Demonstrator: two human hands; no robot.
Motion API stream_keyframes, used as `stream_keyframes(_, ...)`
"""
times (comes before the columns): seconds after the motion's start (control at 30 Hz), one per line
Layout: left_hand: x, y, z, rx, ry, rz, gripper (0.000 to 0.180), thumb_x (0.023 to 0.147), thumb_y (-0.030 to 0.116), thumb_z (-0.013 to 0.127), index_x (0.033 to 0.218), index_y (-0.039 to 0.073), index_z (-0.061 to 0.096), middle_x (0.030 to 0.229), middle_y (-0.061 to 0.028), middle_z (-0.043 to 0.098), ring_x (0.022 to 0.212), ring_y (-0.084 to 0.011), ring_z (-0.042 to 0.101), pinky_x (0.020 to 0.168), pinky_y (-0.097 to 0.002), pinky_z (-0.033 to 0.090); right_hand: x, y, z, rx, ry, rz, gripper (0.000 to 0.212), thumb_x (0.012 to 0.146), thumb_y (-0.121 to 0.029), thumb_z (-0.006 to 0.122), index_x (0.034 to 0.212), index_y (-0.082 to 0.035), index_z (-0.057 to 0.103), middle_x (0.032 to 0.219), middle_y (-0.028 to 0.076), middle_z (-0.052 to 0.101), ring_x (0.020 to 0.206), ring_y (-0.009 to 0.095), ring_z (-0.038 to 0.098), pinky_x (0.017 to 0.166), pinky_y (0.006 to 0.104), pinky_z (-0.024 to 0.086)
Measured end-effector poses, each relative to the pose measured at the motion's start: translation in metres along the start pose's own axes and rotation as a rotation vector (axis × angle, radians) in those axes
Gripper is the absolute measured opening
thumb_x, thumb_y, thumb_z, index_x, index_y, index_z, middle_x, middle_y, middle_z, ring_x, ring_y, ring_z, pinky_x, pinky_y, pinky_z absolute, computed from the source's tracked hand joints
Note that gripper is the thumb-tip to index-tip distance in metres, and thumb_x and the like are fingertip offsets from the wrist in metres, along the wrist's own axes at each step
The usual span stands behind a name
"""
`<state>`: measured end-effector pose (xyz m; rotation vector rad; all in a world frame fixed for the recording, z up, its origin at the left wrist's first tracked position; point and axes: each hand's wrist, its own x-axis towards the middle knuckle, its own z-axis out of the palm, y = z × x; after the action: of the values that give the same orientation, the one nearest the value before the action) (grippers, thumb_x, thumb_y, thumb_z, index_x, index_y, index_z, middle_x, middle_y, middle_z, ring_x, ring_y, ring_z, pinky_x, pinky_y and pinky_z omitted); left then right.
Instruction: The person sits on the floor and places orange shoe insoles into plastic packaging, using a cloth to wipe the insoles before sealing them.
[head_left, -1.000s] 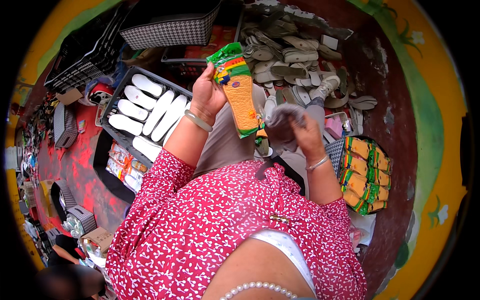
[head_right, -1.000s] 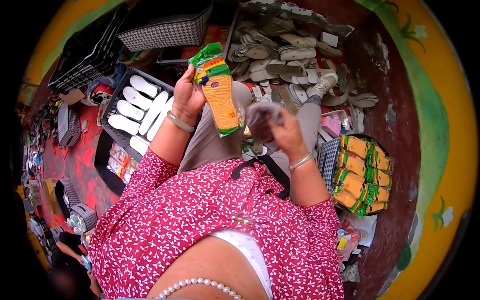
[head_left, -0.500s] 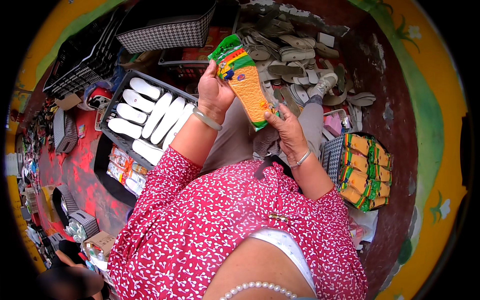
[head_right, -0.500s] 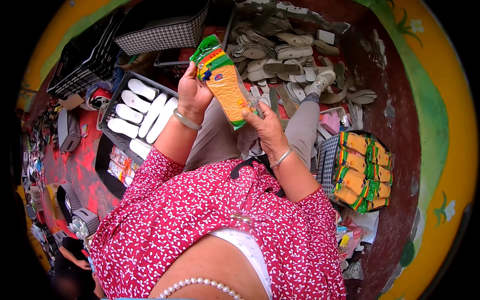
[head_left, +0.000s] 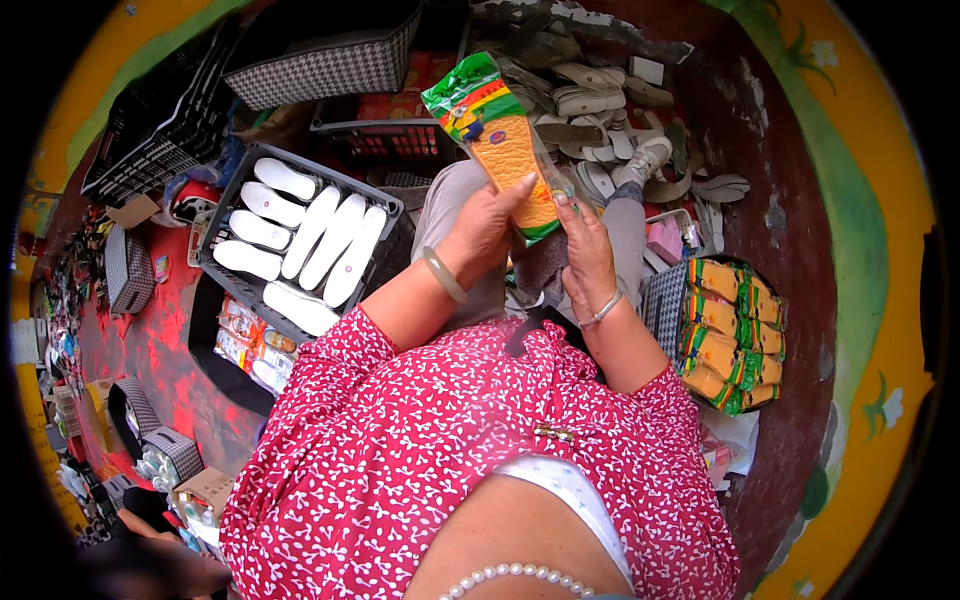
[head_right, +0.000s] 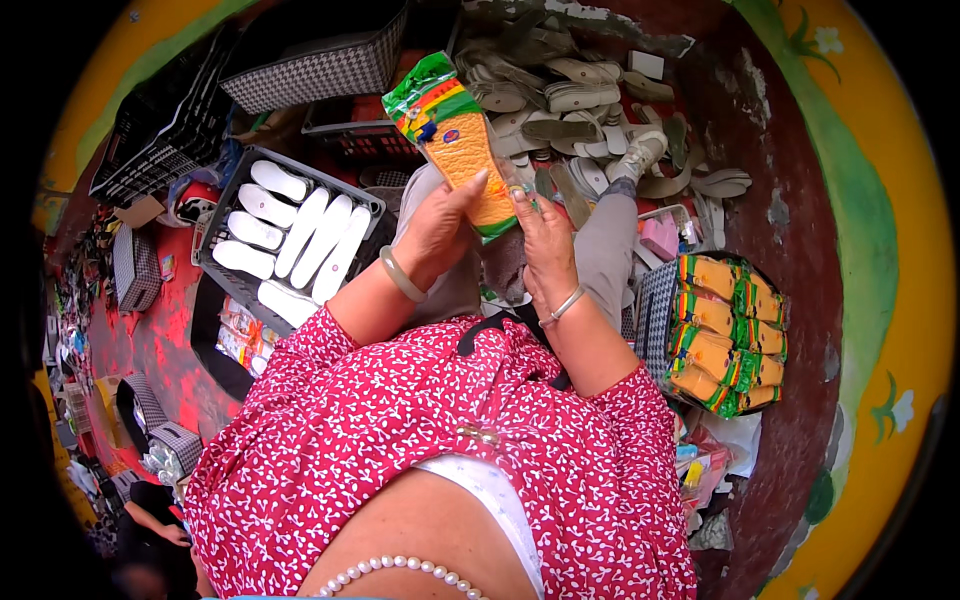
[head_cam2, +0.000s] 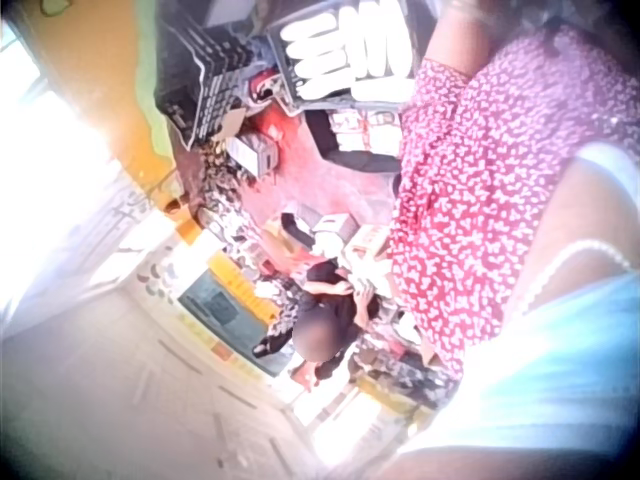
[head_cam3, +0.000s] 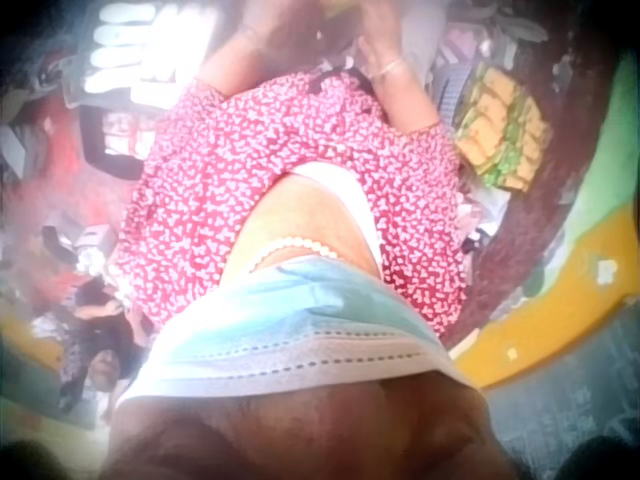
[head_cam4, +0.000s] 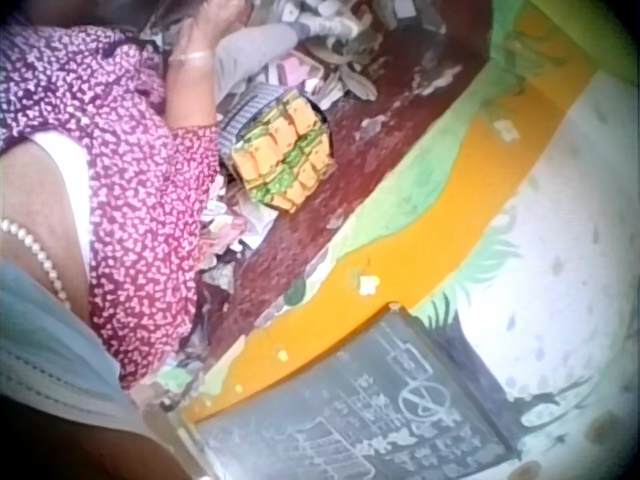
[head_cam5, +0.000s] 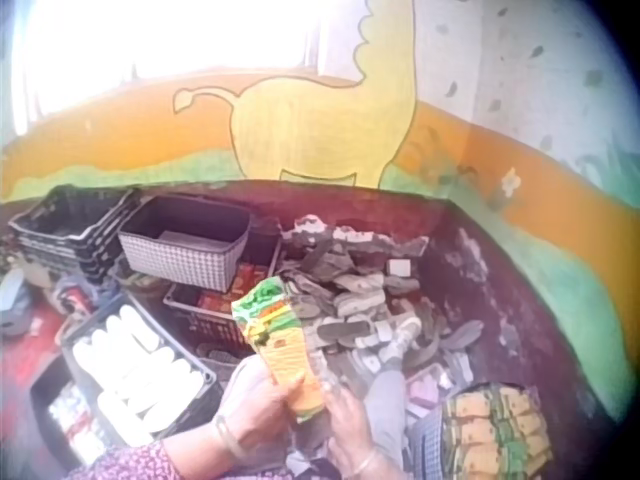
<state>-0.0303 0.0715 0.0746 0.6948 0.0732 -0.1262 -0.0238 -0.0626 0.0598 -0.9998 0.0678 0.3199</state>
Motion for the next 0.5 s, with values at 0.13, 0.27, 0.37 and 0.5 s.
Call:
stream_keyframes(0.13,0.004,0.0,-0.007,-0.072,-0.047,-0.049,0.031,0.092,0.02,0.052,0.116,0.0,0.048,0.107,-0.0097,0.059,0.096,-0.0199,0.059,0.089,-0.0341,0.046,0.001,0.005,-0.006,0.064,0.048,0.034,0.021,0.089,-0.019,0.059,0.101,-0.002,0.061,0.097,0.006,0.065,0.087,0.013,0.061,0.079,0.0251,0.046)
stream_keyframes(0.27,0.001,-0.001,-0.003,-0.134,-0.049,-0.044,0.032,0.092,0.02,0.052,0.116,0.0,0.048,0.105,-0.0114,0.059,0.095,-0.0221,0.059,0.089,-0.0369,0.047,-0.006,-0.005,0.002,0.154,0.049,0.069,0.019,0.088,-0.016,0.06,0.1,-0.002,0.061,0.096,0.006,0.065,0.087,0.014,0.062,0.078,0.0274,0.049)
stream_keyframes(0.37,0.001,0.006,-0.006,-0.163,-0.051,-0.019,0.031,0.091,0.019,0.053,0.114,-0.001,0.048,0.103,-0.0131,0.059,0.095,-0.0248,0.06,0.089,-0.0404,0.047,-0.003,-0.007,-0.011,0.154,0.059,0.108,0.02,0.087,-0.016,0.06,0.102,-0.002,0.06,0.096,0.007,0.065,0.088,0.017,0.063,0.079,0.031,0.05)
stream_keyframes(0.5,0.003,0.024,-0.023,-0.11,0.073,0.038,0.027,0.091,0.016,0.051,0.111,-0.002,0.047,0.1,-0.0139,0.058,0.094,-0.0265,0.06,0.088,-0.0435,0.048,0.014,-0.022,-0.063,0.294,0.149,0.171,0.031,0.092,-0.022,0.052,0.113,0.0,0.054,0.109,0.012,0.062,0.098,0.027,0.06,0.088,0.0392,0.047)
